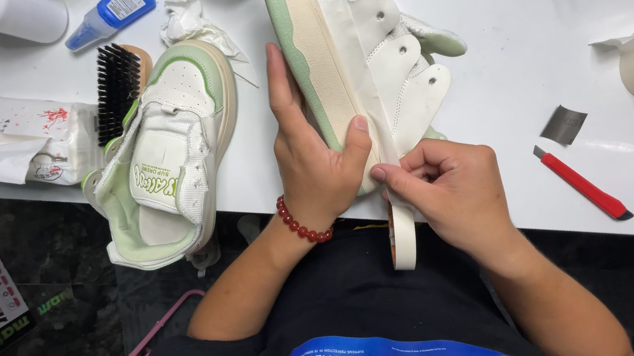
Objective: The person picks up a sneaker from the floor and places it on a work table, then applies masking tape around the midsole of the sneaker, pressing the tape along the edge of the shoe to mask it. They work the tape around the sole of the shoe throughout the clip.
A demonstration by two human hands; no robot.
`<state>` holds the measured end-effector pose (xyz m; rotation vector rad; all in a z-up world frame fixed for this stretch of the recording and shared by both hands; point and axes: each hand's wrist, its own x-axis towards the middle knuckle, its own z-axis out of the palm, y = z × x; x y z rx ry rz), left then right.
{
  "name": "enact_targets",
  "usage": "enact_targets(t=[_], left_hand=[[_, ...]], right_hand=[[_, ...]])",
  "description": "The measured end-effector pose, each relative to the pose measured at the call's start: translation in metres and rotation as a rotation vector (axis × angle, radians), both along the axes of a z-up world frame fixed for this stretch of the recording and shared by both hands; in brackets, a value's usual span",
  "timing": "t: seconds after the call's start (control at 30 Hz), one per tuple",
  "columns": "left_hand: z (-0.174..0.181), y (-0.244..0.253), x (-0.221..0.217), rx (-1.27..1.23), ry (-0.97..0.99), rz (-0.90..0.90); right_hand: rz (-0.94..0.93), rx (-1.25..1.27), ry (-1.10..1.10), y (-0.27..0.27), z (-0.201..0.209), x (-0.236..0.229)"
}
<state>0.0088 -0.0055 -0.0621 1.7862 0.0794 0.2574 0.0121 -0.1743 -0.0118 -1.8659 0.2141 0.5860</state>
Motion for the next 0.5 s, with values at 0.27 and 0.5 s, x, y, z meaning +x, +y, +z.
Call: enact_targets(t=[0.27,0.5], left_hand=[[0.016,0.024,0.002,0.622,-0.156,-0.133],[0.039,0.046,0.038,0.902,-0.269,-0.340]], right_hand=[[0.062,0.078,0.003,-0.004,-0.002,0.009],[0.112,0.022,0.040,-0.004,0.002,0.018]])
